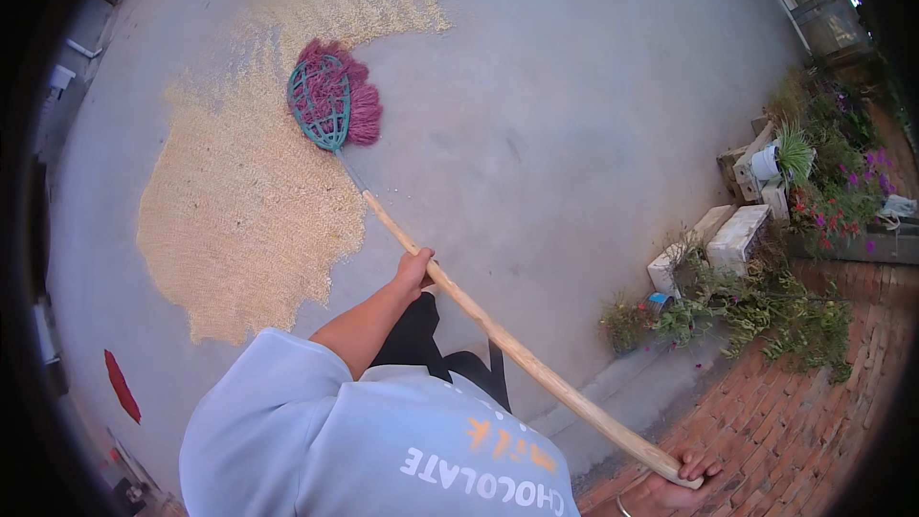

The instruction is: The person spreads piles of red and yellow agricultural material across a concrete floor using a large mop-like tool.

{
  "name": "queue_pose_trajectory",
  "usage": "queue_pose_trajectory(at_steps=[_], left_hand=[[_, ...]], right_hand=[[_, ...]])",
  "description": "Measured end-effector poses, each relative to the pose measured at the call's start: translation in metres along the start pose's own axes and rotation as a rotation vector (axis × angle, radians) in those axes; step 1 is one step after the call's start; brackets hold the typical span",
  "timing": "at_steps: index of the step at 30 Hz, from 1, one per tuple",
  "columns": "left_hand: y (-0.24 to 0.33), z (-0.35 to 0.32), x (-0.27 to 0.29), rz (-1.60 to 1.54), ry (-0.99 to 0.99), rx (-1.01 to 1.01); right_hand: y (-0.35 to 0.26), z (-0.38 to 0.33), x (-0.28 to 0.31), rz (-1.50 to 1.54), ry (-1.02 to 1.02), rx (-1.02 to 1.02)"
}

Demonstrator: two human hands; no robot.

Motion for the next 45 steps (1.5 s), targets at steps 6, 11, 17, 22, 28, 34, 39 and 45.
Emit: queue_pose_trajectory(at_steps=[6, 11, 17, 22, 28, 34, 39, 45], left_hand=[[-0.004, 0.001, 0.064, -0.089, 0.220, 0.002], [-0.026, -0.013, 0.014, -0.257, 0.184, 0.020], [-0.012, -0.022, -0.155, 0.040, -0.018, 0.003], [0.005, -0.026, -0.284, 0.285, -0.170, -0.013], [0.057, 0.031, -0.381, 0.448, -0.210, -0.063], [0.153, 0.083, -0.362, 0.312, -0.231, -0.012], [0.239, 0.096, -0.281, 0.105, -0.173, 0.004], [0.282, 0.111, -0.188, -0.218, -0.088, -0.041]], right_hand=[[0.078, 0.008, 0.055, 0.051, 0.184, -0.194], [0.067, 0.048, 0.097, 0.144, 0.259, -0.183], [0.011, 0.084, 0.185, 0.198, 0.264, 0.024], [-0.041, 0.043, 0.370, -0.684, 0.601, 0.586], [-0.050, 0.067, 0.148, -0.227, 0.413, 0.358], [0.018, 0.114, 0.051, 1.359, 0.582, -0.242], [0.081, 0.179, -0.080, 1.191, 0.457, -0.354], [0.151, 0.200, -0.298, 0.119, -0.368, -0.031]])
Point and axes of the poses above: each hand's wrist, its own z-axis towards the middle knuckle, its own x-axis out of the back of the hand, y = z × x, the point moved 9 cm from there along z, towards the middle knuckle, and after that the axes turned 10 degrees about x, right-handed, at the moved point
